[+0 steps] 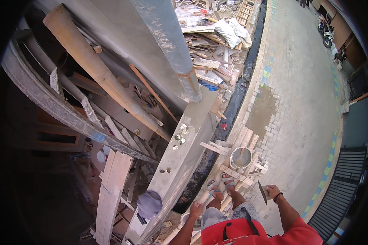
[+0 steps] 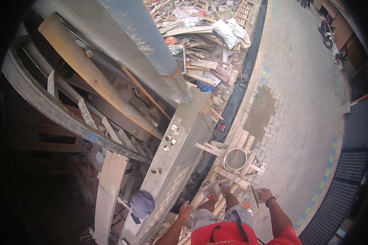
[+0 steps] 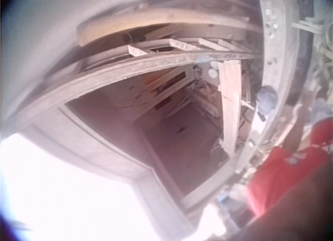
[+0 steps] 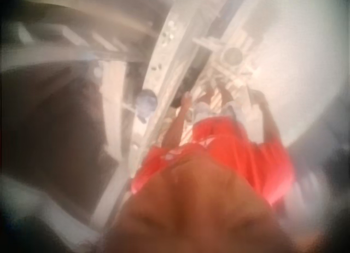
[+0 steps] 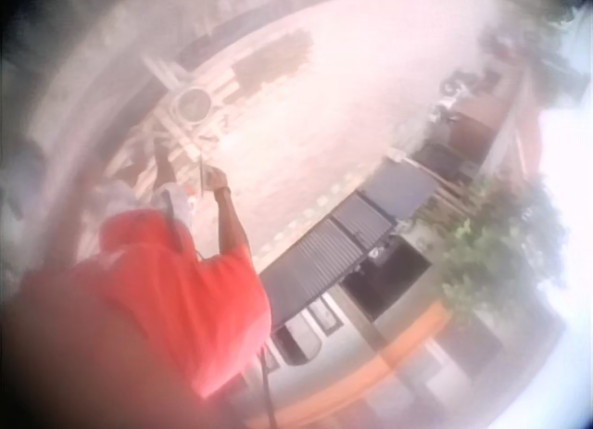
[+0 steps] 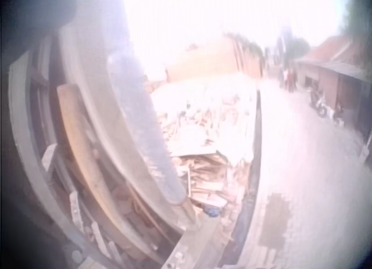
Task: The person scoops plaster from a bucket using a trowel and applies it to a vertical wall surface. They smooth the plaster with a rectangular float, repeatedly dipping the float into a bucket of water to aid in finishing the surface.
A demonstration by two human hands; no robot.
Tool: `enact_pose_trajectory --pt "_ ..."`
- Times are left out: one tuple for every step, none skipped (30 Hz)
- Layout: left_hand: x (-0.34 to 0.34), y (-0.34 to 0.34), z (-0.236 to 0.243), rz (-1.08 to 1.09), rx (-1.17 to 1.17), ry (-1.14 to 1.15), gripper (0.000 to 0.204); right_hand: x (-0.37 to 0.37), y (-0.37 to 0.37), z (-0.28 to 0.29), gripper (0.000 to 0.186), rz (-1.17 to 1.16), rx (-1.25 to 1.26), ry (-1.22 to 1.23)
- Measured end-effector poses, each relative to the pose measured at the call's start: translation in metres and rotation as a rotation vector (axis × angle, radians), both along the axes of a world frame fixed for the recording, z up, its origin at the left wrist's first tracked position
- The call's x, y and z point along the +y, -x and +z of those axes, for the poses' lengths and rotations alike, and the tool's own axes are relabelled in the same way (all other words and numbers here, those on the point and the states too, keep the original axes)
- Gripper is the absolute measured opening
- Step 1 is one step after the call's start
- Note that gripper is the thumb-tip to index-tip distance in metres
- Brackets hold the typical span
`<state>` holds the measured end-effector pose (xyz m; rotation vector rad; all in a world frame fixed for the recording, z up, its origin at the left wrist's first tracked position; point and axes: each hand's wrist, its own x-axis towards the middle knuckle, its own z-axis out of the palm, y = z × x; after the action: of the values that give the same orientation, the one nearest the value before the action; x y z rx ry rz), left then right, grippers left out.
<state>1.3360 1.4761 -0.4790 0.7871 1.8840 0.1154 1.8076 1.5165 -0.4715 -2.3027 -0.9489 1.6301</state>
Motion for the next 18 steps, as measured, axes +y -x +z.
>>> enact_pose_trajectory --pt "-0.005 0.003 0.003 -0.022 -0.003 0.021 0.059 -0.002 0.002 0.0 0.036 -0.026 0.0 0.007" --pt "-0.009 0.007 0.005 -0.039 0.027 0.011 0.059 -0.004 0.002 0.001 0.038 -0.051 0.001 0.014" --pt "-0.016 0.013 0.011 -0.052 0.064 0.007 0.059 -0.007 0.004 0.004 0.038 -0.022 -0.013 -0.022" --pt "-0.022 0.018 0.016 -0.064 0.1 0.003 0.059 -0.01 0.006 0.008 0.037 0.008 -0.027 -0.057" --pt "-0.024 0.025 0.019 -0.063 0.086 -0.021 0.059 -0.013 0.008 0.012 0.036 0.038 -0.041 -0.093" --pt "-0.018 0.029 0.026 -0.063 0.073 -0.045 0.059 -0.015 0.007 0.013 0.035 0.019 -0.034 -0.087" --pt "-0.008 0.031 0.035 -0.065 0.056 -0.07 0.058 -0.018 0.005 0.014 0.035 -0.002 -0.031 -0.08" --pt "0.009 0.026 0.053 -0.07 0.009 -0.071 0.056 -0.026 -0.002 0.018 0.034 -0.027 -0.037 -0.068" --pt "0.016 0.032 0.062 -0.091 0.063 -0.118 0.055 -0.031 0.002 0.022 0.034 -0.045 -0.035 -0.085" --pt "0.021 0.041 0.067 -0.115 0.121 -0.163 0.055 -0.03 0.014 0.035 0.033 -0.065 -0.029 -0.1" --pt "0.026 0.05 0.071 -0.14 0.178 -0.208 0.054 -0.031 0.024 0.044 0.033 -0.086 -0.024 -0.115" --pt "0.037 0.048 0.078 -0.098 0.135 -0.263 0.053 -0.038 0.021 0.046 0.033 -0.143 -0.011 -0.11" --pt "0.051 0.046 0.085 -0.057 0.091 -0.316 0.053 -0.047 0.015 0.042 0.033 -0.2 0.003 -0.104" --pt "0.065 0.044 0.095 -0.014 0.05 -0.365 0.052 -0.055 0.012 0.04 0.033 -0.256 0.022 -0.095" --pt "0.083 0.037 0.111 -0.034 0.02 -0.381 0.052 -0.065 0.004 0.04 0.033 -0.276 0.04 -0.091" --pt "0.104 0.031 0.129 -0.055 -0.01 -0.397 0.053 -0.075 -0.004 0.04 0.033 -0.296 0.057 -0.087" --pt "0.12 0.035 0.144 -0.112 0.0 -0.455 0.052 -0.08 -0.004 0.038 0.033 -0.305 0.093 -0.085" --pt "0.136 0.039 0.157 -0.17 0.011 -0.51 0.052 -0.084 -0.002 0.041 0.032 -0.366 0.131 -0.037"
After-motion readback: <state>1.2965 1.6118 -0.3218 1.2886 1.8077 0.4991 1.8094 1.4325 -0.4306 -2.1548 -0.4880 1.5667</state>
